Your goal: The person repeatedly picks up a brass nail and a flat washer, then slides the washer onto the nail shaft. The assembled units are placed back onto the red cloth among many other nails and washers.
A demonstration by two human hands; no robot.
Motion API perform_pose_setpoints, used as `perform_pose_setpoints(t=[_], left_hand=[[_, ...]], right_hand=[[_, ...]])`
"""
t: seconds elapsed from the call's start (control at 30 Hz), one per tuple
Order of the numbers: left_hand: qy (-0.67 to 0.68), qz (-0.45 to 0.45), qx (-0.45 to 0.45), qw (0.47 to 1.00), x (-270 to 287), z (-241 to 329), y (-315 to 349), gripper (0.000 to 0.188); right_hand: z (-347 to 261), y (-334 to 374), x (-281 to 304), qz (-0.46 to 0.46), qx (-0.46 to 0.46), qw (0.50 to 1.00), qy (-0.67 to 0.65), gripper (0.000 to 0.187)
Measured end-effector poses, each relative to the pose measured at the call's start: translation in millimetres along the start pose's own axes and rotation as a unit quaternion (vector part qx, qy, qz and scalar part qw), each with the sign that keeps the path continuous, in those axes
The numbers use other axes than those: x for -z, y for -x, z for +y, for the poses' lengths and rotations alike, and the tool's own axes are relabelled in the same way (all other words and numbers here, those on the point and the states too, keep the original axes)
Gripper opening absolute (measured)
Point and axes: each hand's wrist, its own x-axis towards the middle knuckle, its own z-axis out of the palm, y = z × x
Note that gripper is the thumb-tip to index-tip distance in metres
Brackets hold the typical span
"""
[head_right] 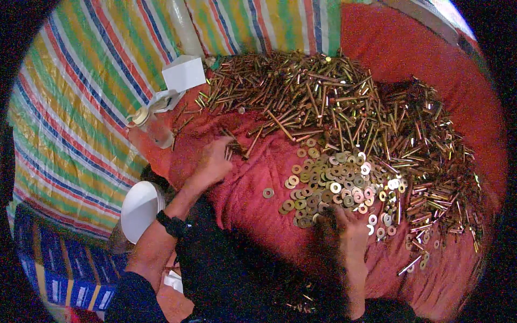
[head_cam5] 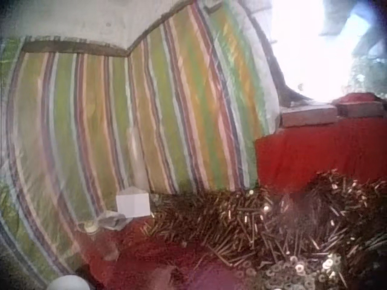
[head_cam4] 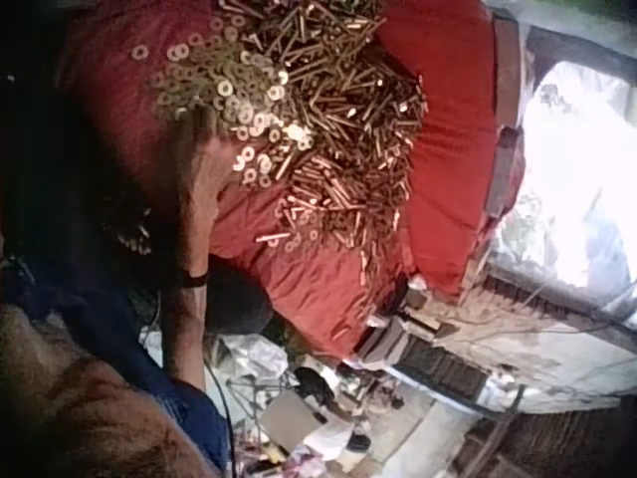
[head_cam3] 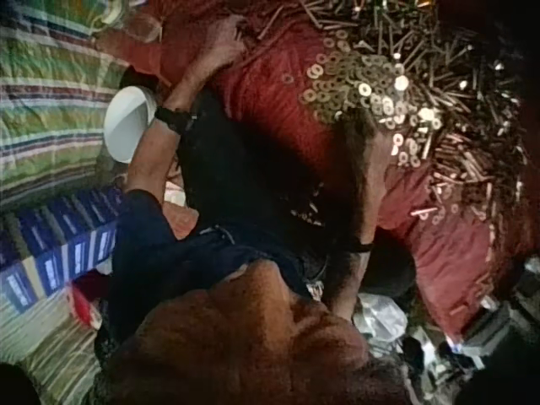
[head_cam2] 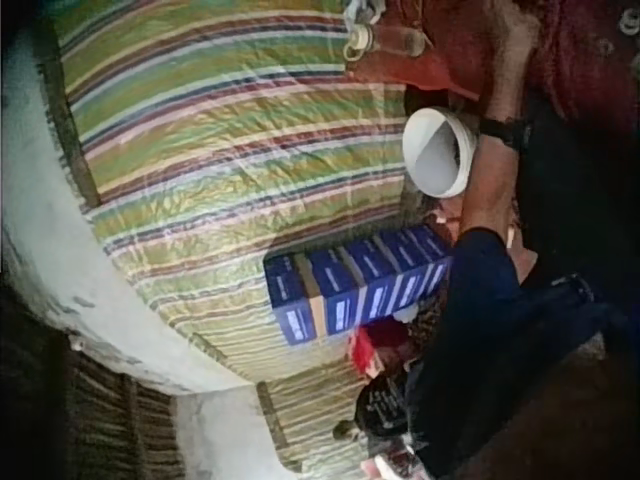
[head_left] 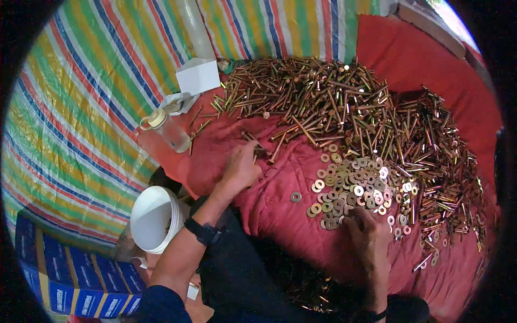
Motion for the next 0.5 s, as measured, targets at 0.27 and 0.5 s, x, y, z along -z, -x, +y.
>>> perform_pose_setpoints(t=[0.27,0.5], left_hand=[[0.013,0.015,-0.104,0.994,-18.5,34.6,6.3,0.027],[0.111,0.066,-0.091,0.987,0.1,32.9,2.8,0.035]], right_hand=[[9.8,7.1,-15.2,-0.004,0.125,0.99,0.059,0.027],[6.8,5.5,-19.5,-0.03,0.165,0.984,0.05,0.029]])
